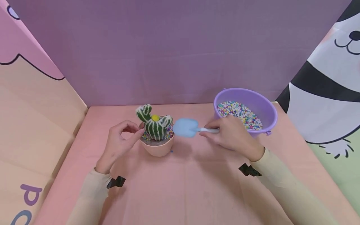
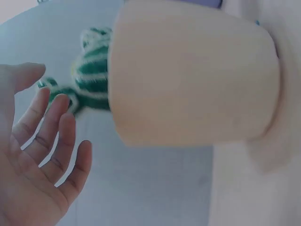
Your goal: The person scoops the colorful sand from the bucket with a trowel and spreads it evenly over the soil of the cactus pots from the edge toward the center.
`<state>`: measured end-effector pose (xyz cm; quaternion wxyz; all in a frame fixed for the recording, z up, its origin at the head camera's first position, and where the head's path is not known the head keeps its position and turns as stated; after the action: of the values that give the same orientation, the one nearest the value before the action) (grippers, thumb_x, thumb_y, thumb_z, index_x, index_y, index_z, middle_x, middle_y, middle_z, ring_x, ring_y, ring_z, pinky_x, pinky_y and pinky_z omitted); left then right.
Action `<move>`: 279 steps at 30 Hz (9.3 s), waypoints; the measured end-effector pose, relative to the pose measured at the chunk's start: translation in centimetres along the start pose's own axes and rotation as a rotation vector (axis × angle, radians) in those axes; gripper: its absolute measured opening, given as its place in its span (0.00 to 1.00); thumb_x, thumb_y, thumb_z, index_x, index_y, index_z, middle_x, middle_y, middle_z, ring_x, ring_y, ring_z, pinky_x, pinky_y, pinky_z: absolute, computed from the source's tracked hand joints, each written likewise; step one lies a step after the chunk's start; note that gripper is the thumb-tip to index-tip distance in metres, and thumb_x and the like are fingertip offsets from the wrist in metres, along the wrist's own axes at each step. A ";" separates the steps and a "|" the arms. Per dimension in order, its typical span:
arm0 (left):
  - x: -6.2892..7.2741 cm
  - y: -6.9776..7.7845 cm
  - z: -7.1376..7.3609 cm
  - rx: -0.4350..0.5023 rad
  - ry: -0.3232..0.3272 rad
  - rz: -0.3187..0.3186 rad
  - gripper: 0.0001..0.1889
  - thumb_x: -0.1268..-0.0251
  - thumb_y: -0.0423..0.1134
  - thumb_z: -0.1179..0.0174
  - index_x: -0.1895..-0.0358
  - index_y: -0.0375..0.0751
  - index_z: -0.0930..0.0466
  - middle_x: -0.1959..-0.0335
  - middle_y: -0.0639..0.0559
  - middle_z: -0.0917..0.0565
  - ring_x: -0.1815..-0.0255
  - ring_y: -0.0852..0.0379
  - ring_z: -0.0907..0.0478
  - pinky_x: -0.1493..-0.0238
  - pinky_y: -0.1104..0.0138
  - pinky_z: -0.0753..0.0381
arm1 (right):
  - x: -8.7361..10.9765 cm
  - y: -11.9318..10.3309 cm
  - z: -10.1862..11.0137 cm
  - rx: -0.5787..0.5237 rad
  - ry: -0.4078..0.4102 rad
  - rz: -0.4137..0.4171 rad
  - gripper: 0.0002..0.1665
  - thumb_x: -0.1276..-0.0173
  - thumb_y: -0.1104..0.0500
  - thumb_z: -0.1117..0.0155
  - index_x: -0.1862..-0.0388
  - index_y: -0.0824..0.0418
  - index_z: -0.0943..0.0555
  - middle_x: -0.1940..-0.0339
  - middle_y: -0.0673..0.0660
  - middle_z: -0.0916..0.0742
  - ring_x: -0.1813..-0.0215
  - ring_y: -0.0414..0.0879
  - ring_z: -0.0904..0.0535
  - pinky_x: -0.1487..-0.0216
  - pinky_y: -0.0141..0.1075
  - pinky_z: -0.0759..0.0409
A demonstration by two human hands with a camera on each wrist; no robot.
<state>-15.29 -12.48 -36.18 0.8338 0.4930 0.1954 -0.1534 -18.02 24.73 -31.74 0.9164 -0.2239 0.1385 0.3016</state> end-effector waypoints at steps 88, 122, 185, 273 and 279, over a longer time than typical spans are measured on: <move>-5.6 9.1 -20.6 -0.171 -0.362 -0.197 0.29 0.29 0.55 0.32 0.28 0.51 0.21 0.27 0.54 0.21 0.24 0.56 0.27 0.22 0.59 0.27 | 6.3 10.8 10.9 0.275 -0.088 -0.411 0.22 0.35 0.39 0.23 0.50 0.51 0.06 0.78 0.50 0.09 0.71 0.52 0.18 0.78 0.40 0.30; -7.9 9.0 -22.9 -0.166 -0.292 -0.072 0.25 0.39 0.57 0.22 0.41 0.52 0.12 0.28 0.54 0.22 0.26 0.54 0.25 0.31 0.56 0.19 | 2.0 13.8 8.0 0.256 -0.070 -0.162 0.13 0.40 0.49 0.19 0.61 0.55 0.04 0.72 0.55 0.06 0.70 0.51 0.13 0.72 0.44 0.20; -7.5 9.3 -23.0 -0.144 -0.266 -0.018 0.22 0.32 0.60 0.29 0.40 0.57 0.13 0.26 0.58 0.24 0.46 0.62 0.14 0.47 0.58 0.16 | 7.0 15.2 12.3 -0.119 -0.083 -0.642 0.28 0.34 0.37 0.22 0.48 0.58 0.07 0.68 0.46 0.05 0.61 0.22 0.21 0.62 0.26 0.24; -1.0 7.8 -14.1 0.068 -0.194 -0.030 0.21 0.33 0.45 0.27 0.38 0.52 0.16 0.40 0.55 0.15 0.50 0.57 0.15 0.51 0.55 0.11 | 4.3 6.4 7.7 -0.232 -0.090 -0.417 0.12 0.35 0.44 0.19 0.56 0.46 0.04 0.60 0.46 0.05 0.57 0.25 0.15 0.60 0.22 0.20; -0.3 7.2 -13.0 0.054 -0.173 -0.030 0.20 0.35 0.43 0.26 0.40 0.51 0.15 0.41 0.58 0.14 0.51 0.59 0.15 0.53 0.57 0.10 | 4.3 5.8 7.3 -0.268 -0.121 -0.420 0.12 0.34 0.45 0.20 0.56 0.48 0.04 0.55 0.48 0.05 0.54 0.25 0.15 0.56 0.21 0.20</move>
<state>-14.57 2.39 -36.28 0.8316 0.4971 0.1259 -0.2132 -17.34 34.58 -29.02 0.9277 -0.3488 -0.0074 0.1330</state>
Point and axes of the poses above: each hand's wrist, its own x-axis away from the middle knuckle, its own z-axis out of the back of the hand, y = z × x, the point moved 2 cm from there along -x, towards the middle knuckle
